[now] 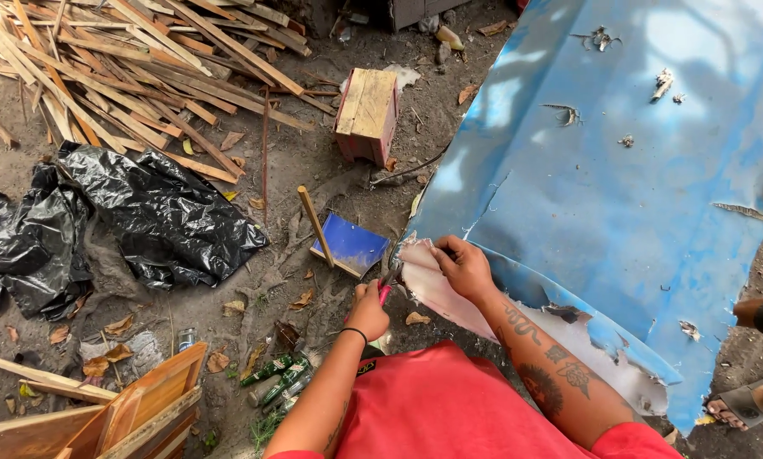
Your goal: Stripping a white protective or decorative layer from a blue panel using snips and manual pulling.
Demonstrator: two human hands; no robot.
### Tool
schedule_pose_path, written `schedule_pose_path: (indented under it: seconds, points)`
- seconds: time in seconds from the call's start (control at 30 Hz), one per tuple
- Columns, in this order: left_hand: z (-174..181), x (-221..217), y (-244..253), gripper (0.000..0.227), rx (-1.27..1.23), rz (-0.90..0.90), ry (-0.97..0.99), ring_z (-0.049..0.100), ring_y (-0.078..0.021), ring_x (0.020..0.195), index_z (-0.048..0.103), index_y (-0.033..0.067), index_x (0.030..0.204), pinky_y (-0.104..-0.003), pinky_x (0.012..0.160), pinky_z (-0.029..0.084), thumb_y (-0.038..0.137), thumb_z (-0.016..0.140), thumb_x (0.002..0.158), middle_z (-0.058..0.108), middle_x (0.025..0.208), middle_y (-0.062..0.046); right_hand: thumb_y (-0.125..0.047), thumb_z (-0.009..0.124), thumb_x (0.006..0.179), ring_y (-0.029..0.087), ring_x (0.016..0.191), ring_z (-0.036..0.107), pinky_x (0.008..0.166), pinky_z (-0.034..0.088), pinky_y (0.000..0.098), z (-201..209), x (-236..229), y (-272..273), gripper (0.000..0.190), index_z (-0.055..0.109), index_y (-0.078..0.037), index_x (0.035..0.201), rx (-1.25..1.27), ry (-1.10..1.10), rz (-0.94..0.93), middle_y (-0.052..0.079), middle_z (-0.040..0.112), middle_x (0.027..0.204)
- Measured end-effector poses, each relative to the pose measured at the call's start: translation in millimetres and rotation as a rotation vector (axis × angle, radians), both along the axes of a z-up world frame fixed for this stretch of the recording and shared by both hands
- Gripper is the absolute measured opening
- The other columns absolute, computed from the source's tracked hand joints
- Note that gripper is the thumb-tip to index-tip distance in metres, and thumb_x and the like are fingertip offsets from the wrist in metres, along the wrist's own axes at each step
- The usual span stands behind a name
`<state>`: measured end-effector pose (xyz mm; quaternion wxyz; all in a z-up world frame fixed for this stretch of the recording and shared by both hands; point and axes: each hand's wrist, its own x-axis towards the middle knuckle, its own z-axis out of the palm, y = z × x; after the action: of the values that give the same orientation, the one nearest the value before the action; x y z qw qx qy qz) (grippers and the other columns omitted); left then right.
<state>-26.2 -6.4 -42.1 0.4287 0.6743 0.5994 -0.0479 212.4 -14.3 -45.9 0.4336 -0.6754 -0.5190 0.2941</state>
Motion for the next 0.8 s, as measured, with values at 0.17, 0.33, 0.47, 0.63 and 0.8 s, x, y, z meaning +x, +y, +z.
schedule_pose_path:
  seconds: [0.17, 0.33, 0.47, 0.63, 0.8]
  points:
    - [-21, 2, -7, 0.066, -0.001, 0.098, -0.198, 0.052, -0.0462, 0.127, 0.046, 0.0028, 0.143, -0.047, 0.106, 0.045, -0.006, 0.049, 0.078, 0.047, 0.13, -0.022, -0.025, 0.071, 0.097, 0.026, 0.063, 0.072, 0.065, 0.055, 0.0386, -6, 3, -2, 0.008, 0.074, -0.017, 0.097, -0.009, 0.077, 0.022, 0.009, 0.07, 0.068]
    - [-26, 2, 3, 0.066, 0.048, 0.108, -0.131, 0.053, -0.0419, 0.125, 0.045, 0.0042, 0.146, -0.046, 0.103, 0.047, -0.002, 0.05, 0.081, 0.047, 0.13, -0.02, -0.024, 0.071, 0.098, 0.022, 0.061, 0.073, 0.064, 0.056, 0.036, -7, 3, -2, 0.009, 0.073, -0.016, 0.098, 0.005, 0.161, 0.022, 0.008, 0.071, 0.07]
    - [-31, 2, 12, 0.068, 0.222, 0.002, 0.079, 0.046, -0.0452, 0.133, 0.04, -0.0029, 0.151, -0.053, 0.106, 0.048, 0.0, 0.055, 0.084, 0.043, 0.14, -0.025, -0.024, 0.071, 0.099, 0.022, 0.06, 0.073, 0.064, 0.057, 0.0358, -8, 4, -2, 0.01, 0.073, -0.014, 0.099, 0.002, 0.194, 0.035, 0.008, 0.071, 0.072]
    - [-67, -8, 24, 0.032, 0.136, -0.001, 0.122, 0.055, -0.0408, 0.122, 0.058, 0.0115, 0.117, -0.057, 0.102, 0.044, 0.01, 0.055, 0.085, 0.051, 0.127, -0.013, -0.022, 0.071, 0.099, 0.023, 0.06, 0.072, 0.064, 0.056, 0.0361, -11, 1, -2, 0.01, 0.073, -0.012, 0.099, 0.012, 0.185, 0.021, 0.01, 0.07, 0.073]
    - [-64, -6, 15, 0.02, -0.013, 0.126, -0.109, 0.07, -0.0387, 0.098, 0.063, 0.0142, 0.098, -0.046, 0.084, 0.056, 0.013, 0.049, 0.084, 0.068, 0.094, -0.012, -0.023, 0.072, 0.098, 0.023, 0.061, 0.073, 0.063, 0.057, 0.0377, -16, 3, -2, 0.012, 0.073, -0.011, 0.098, 0.005, 0.127, 0.009, 0.009, 0.071, 0.072]
